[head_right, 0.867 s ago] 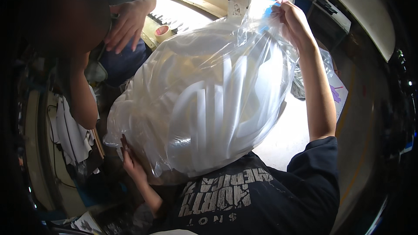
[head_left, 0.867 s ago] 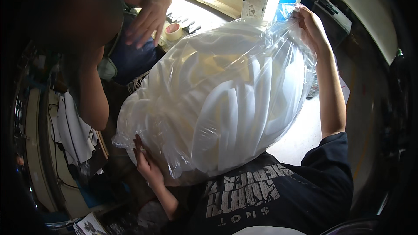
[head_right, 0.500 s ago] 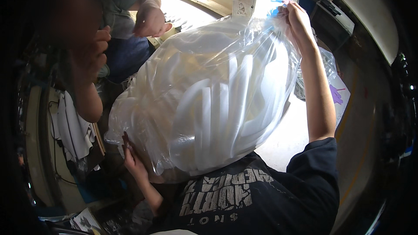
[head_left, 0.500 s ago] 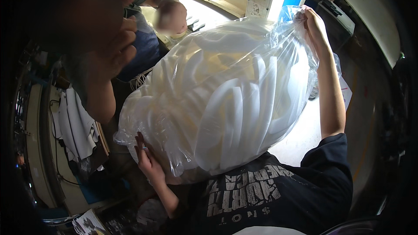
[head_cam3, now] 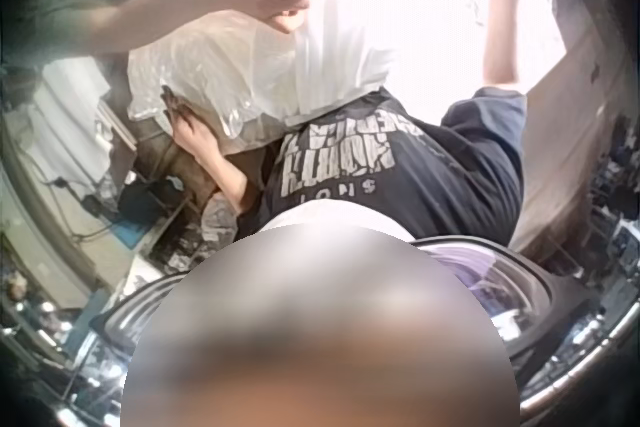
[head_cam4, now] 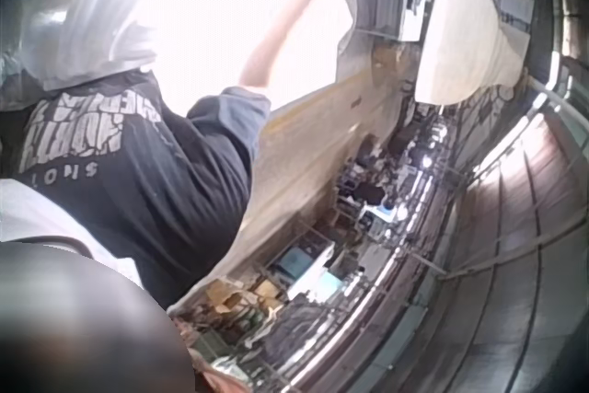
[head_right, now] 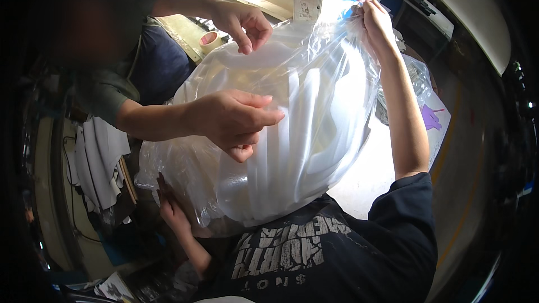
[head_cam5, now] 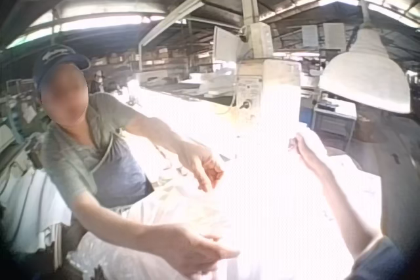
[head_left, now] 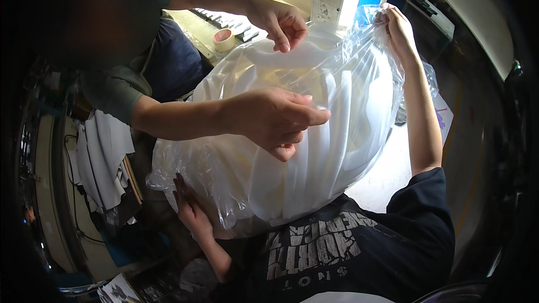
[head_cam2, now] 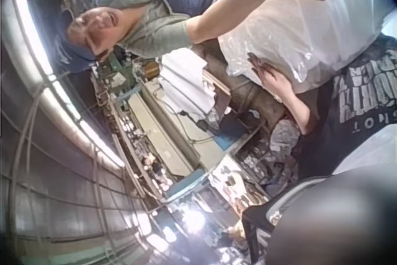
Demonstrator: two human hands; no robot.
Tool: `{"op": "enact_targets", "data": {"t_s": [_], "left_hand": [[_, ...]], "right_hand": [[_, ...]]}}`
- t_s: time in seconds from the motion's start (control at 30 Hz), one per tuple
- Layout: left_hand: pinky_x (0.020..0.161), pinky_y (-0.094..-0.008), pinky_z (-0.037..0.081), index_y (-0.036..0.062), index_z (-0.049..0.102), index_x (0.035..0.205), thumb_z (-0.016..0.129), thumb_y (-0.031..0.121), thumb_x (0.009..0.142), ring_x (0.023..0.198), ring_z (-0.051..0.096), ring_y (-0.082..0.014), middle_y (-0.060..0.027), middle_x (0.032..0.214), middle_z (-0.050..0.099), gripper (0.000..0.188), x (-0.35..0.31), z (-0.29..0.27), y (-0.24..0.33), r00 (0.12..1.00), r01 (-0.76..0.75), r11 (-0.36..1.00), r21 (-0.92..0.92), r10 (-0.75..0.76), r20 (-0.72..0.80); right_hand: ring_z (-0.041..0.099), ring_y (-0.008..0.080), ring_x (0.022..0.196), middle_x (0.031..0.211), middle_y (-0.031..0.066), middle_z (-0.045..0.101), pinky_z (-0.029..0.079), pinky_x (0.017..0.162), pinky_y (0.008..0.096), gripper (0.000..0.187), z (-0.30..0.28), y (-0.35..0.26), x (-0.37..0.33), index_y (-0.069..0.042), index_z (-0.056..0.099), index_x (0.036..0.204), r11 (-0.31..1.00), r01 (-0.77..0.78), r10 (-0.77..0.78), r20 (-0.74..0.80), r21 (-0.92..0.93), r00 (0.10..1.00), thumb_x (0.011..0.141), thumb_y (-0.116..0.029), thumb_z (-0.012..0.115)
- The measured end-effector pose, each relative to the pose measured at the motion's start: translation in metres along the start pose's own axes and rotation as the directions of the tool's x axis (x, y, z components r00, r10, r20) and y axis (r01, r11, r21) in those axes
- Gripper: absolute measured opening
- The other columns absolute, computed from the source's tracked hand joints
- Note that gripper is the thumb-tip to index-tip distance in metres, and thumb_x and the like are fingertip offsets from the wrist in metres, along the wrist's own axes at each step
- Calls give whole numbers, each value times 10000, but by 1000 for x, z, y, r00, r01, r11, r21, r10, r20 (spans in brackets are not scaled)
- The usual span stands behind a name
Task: The person writes on small white tags with a pink pen, then places white plastic parts into a large clear plastic bag. A coworker hands over parts and assists with the bag. The person ties the bag closed and lifts it.
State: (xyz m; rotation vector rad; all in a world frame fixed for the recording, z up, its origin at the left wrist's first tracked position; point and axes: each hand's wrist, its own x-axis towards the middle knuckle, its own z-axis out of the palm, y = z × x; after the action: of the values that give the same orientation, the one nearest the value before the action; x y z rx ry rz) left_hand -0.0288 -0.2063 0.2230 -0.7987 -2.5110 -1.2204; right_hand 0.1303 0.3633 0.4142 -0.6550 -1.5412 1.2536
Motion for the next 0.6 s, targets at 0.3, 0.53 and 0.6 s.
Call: {"op": "enact_targets", "data": {"t_s": [0.3,0.53,0.6], "left_hand": [[1224,-494,270,-28,499,1455,361,121,1080,1438,421,-375,-168,1519,510,426,-4,2,-8,1000,1,1000,9,-1,1],[1204,-465,313,-53,523,1419,398,115,1087,1393,462,-410,-240,1486,515,392,-6,3,-10,980,197,975,-104,-194,32],[1197,-468,322,-61,530,1406,400,115,1087,1387,466,-420,-248,1478,519,388,-5,5,-9,991,131,990,-56,-132,-5]], "right_hand": [[474,68,666,796,6,586,366,597,221,135,0,11,5,-34,637,1047,994,-9,10,-10,112,1000,1031,-131,545],[485,83,688,793,13,567,382,618,223,157,3,13,4,-32,627,1053,986,-7,12,-34,166,999,1040,-102,487],[486,83,689,798,16,575,384,626,221,163,2,13,4,-34,630,1058,990,-19,25,-39,141,999,1041,-103,482]]}}
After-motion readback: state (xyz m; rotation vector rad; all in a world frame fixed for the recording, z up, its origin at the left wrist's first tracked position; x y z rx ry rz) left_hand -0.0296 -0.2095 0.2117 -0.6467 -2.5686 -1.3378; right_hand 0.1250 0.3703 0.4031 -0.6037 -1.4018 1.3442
